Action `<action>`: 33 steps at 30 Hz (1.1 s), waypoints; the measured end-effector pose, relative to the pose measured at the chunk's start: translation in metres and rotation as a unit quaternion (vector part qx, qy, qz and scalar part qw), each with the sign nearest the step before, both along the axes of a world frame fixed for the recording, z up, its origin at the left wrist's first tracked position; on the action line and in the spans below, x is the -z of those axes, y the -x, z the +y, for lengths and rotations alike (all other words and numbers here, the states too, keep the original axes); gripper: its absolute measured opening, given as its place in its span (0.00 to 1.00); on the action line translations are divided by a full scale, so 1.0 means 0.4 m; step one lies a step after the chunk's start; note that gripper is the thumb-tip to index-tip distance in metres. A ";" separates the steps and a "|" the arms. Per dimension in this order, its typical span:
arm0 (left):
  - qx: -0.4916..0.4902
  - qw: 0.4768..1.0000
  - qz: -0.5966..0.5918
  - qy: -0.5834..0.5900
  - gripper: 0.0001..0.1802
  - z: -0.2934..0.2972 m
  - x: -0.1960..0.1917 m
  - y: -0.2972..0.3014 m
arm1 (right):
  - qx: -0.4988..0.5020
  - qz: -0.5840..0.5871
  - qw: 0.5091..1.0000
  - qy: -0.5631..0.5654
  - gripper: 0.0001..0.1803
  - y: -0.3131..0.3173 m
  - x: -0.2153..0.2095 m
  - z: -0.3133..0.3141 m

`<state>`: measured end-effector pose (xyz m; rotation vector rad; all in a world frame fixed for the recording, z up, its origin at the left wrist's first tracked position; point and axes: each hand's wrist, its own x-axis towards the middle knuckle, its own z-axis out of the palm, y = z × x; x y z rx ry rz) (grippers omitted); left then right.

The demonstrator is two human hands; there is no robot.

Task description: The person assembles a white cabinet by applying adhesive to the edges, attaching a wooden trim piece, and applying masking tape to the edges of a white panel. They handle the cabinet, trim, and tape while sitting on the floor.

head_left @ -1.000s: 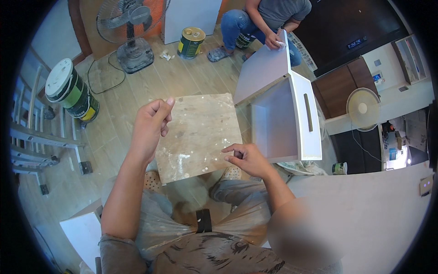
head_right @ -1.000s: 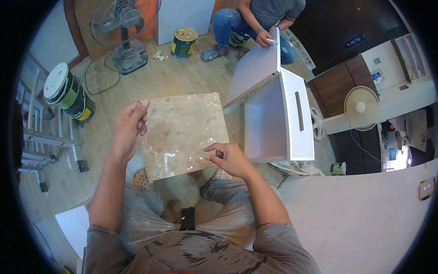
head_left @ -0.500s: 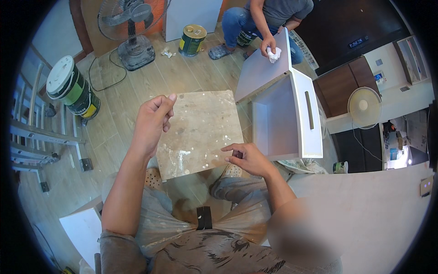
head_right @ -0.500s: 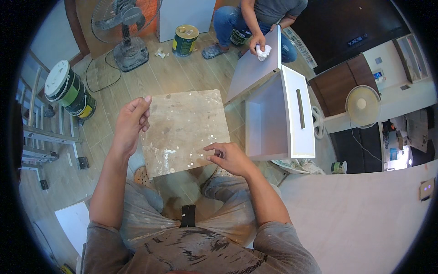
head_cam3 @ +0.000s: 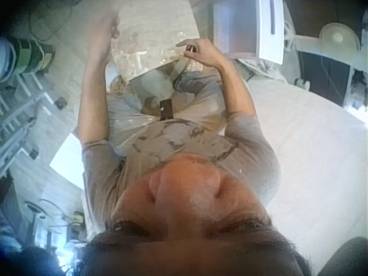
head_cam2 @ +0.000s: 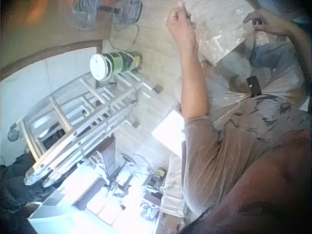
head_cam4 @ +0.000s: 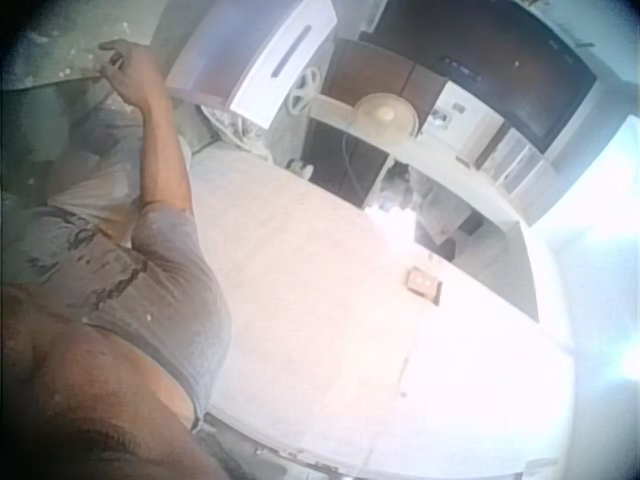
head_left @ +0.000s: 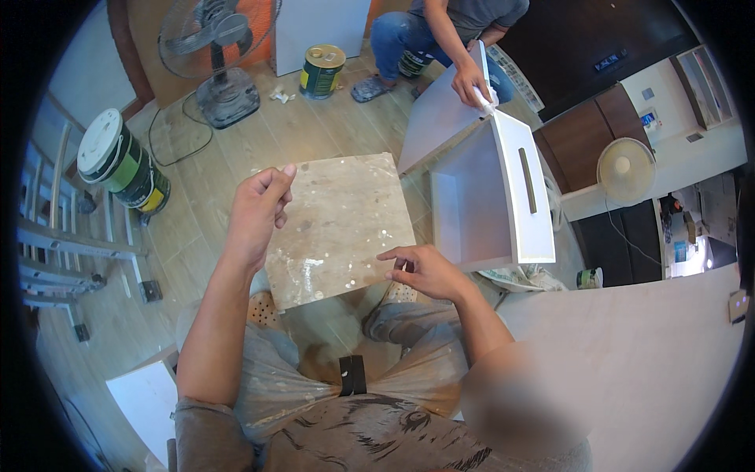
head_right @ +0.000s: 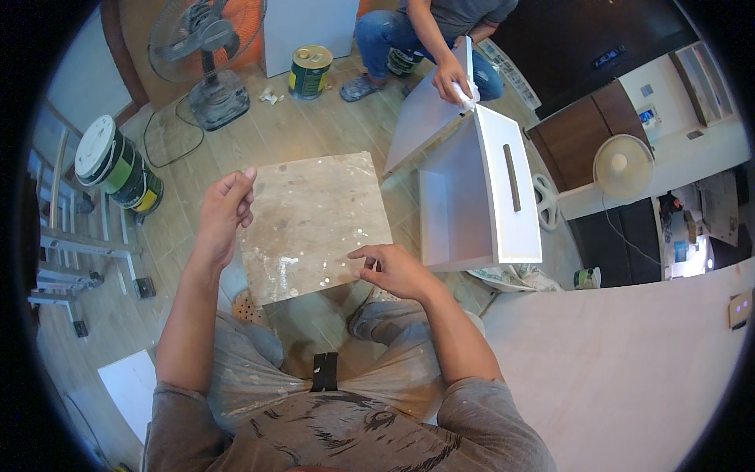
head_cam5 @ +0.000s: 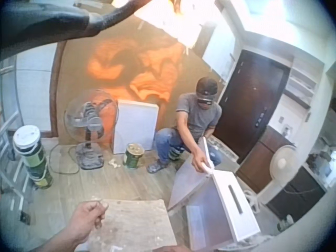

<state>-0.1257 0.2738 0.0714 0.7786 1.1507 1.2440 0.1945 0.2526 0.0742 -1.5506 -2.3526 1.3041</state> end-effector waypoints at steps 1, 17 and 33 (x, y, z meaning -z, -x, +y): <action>0.001 1.000 0.000 -0.001 0.21 0.001 0.000 0.000 | 0.001 0.000 1.000 0.003 0.21 -0.002 0.002 0.000; 0.002 1.000 0.006 -0.001 0.21 0.002 -0.005 -0.008 | -0.015 -0.004 1.000 0.011 0.22 -0.006 0.002 0.003; -0.007 1.000 0.002 -0.001 0.21 0.003 -0.009 -0.006 | -0.017 0.003 1.000 0.020 0.23 -0.005 0.005 0.004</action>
